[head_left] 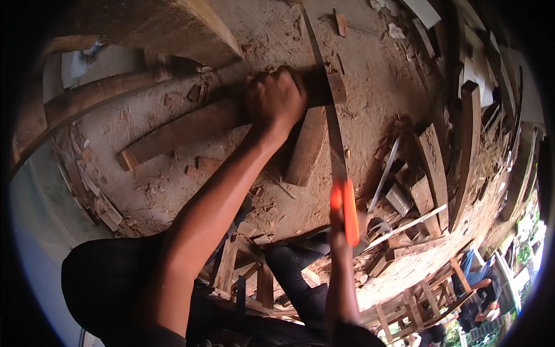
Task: The person dismantles a wooden chair frame using a hammer and a hand saw. They first use the hammer to separate the joints, then saw through a wooden leg, and finally use the hammer again to break the wood into smaller pieces.
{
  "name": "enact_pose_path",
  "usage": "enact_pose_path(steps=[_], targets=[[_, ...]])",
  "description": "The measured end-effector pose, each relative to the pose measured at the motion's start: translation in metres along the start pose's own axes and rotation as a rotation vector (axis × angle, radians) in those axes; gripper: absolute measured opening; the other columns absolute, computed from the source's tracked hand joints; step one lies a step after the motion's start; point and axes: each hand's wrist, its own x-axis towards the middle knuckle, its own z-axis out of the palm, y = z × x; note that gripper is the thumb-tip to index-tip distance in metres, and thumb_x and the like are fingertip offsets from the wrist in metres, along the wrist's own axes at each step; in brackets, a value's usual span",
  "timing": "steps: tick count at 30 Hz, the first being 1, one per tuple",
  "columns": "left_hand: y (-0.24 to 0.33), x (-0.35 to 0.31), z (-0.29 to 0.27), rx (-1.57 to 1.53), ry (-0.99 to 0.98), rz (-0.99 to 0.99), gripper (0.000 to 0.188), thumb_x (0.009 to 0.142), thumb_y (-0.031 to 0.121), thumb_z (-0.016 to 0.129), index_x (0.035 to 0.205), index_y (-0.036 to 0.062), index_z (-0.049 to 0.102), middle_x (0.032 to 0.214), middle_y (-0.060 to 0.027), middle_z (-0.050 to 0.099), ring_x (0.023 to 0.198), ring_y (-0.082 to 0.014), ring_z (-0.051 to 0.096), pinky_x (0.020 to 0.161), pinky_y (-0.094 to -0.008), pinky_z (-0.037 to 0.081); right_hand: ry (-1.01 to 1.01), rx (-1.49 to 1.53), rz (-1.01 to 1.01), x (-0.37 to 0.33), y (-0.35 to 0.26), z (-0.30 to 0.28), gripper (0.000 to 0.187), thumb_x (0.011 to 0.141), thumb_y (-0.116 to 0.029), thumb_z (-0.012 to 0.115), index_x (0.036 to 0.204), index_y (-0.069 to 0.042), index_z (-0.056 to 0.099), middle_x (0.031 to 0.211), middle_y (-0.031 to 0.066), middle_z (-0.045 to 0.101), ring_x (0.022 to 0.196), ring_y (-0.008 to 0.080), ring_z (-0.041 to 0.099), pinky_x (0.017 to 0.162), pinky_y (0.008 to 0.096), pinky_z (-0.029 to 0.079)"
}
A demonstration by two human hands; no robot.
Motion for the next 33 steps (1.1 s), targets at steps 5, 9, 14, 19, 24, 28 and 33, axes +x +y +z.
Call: enact_pose_path(steps=[5,9,14,19,24,28,33], targets=[[-0.020,-0.004,0.020,0.036,0.253,0.155,0.025,0.086,0.021,0.060,0.067,0.0077,0.068,0.058,-0.0163,0.065,0.056,-0.0327,0.066,0.077,-0.0476,0.050,-0.004,0.095,-0.092,0.057,-0.031,0.023,0.012,0.085,-0.017,0.066,0.080,-0.006,0.064,0.064,0.0129,0.059,0.052,0.0273,0.058,0.048,0.0368,0.043],[0.012,0.016,-0.014,0.079,-0.306,-0.110,0.023,0.085,0.023,0.060,0.093,0.0032,0.067,0.091,-0.0216,0.071,0.081,-0.0348,0.070,0.076,-0.0479,0.052,-0.042,0.005,0.198,-0.040,0.005,-0.015,0.030,0.096,-0.030,0.060,0.107,-0.003,0.067,0.082,0.0116,0.068,0.061,0.0148,0.062,0.054,0.0304,0.045],[-0.008,0.000,0.015,-0.007,0.100,0.014,0.028,0.087,0.025,0.057,0.069,0.0082,0.070,0.062,-0.0159,0.067,0.060,-0.0372,0.068,0.078,-0.0509,0.055,0.099,0.345,-0.023,0.089,-0.054,0.019,0.023,0.089,-0.010,0.065,0.069,-0.001,0.059,0.053,0.0064,0.048,0.045,0.0162,0.047,0.044,0.0329,0.036],[0.009,0.014,-0.014,-0.036,-0.270,-0.120,0.032,0.094,0.025,0.053,0.080,0.0042,0.072,0.086,-0.0287,0.070,0.080,-0.0426,0.070,0.083,-0.0532,0.054,0.004,0.135,0.029,-0.011,-0.015,-0.016,0.025,0.089,-0.010,0.067,0.108,0.005,0.070,0.070,0.0088,0.066,0.055,0.0097,0.055,0.051,0.0278,0.043],[-0.017,-0.001,0.032,0.053,0.172,0.055,0.036,0.092,0.023,0.052,0.064,0.0091,0.070,0.060,-0.0149,0.067,0.062,-0.0358,0.070,0.086,-0.0505,0.054,0.004,0.232,-0.107,0.073,-0.050,0.008,0.015,0.089,-0.008,0.064,0.078,0.001,0.063,0.058,0.0079,0.051,0.050,0.0120,0.049,0.047,0.0294,0.036],[-0.003,0.009,0.002,0.042,0.021,-0.046,0.038,0.092,0.024,0.051,0.065,0.0077,0.071,0.066,-0.0193,0.069,0.060,-0.0364,0.070,0.081,-0.0503,0.053,-0.071,-0.153,0.040,-0.020,-0.006,-0.018,0.047,0.099,-0.042,0.058,0.121,-0.002,0.069,0.068,0.0134,0.065,0.053,0.0166,0.060,0.049,0.0329,0.042],[-0.012,0.013,0.022,0.014,0.029,0.002,0.038,0.093,0.025,0.051,0.067,0.0059,0.071,0.069,-0.0216,0.069,0.068,-0.0362,0.072,0.080,-0.0535,0.053,-0.039,0.146,-0.109,0.054,-0.017,0.006,0.030,0.094,-0.027,0.063,0.106,0.000,0.071,0.064,0.0105,0.062,0.049,0.0211,0.057,0.047,0.0334,0.041]])
